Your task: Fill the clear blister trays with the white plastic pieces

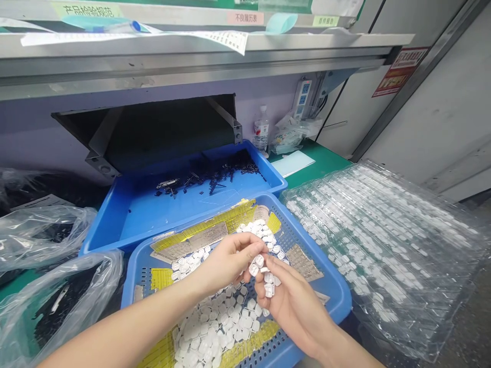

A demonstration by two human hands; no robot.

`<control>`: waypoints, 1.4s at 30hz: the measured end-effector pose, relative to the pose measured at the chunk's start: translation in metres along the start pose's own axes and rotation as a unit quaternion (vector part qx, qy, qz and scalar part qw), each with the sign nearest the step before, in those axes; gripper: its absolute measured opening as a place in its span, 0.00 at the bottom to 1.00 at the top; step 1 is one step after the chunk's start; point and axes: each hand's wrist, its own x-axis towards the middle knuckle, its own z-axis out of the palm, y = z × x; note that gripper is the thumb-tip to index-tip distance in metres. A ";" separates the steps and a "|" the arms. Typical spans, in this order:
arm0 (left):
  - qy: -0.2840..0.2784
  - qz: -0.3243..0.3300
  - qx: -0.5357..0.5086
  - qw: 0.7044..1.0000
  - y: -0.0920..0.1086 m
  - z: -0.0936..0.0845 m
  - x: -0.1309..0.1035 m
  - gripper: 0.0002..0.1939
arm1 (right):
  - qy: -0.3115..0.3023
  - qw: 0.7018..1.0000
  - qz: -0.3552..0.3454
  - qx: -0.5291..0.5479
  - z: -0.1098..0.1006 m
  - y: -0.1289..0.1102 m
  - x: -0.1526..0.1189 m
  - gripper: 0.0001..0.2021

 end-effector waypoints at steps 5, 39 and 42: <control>0.057 0.142 0.187 0.970 0.001 0.004 -0.006 0.07 | -0.022 1.000 0.015 0.011 0.000 -0.001 0.001 0.06; -0.065 -0.031 -0.110 0.991 -0.005 0.004 -0.007 0.22 | -0.005 0.963 -0.036 -0.266 0.002 0.001 0.000 0.12; -0.100 -0.078 -0.167 0.978 -0.005 0.000 -0.002 0.25 | -0.007 0.973 -0.045 -0.227 0.002 0.002 -0.001 0.11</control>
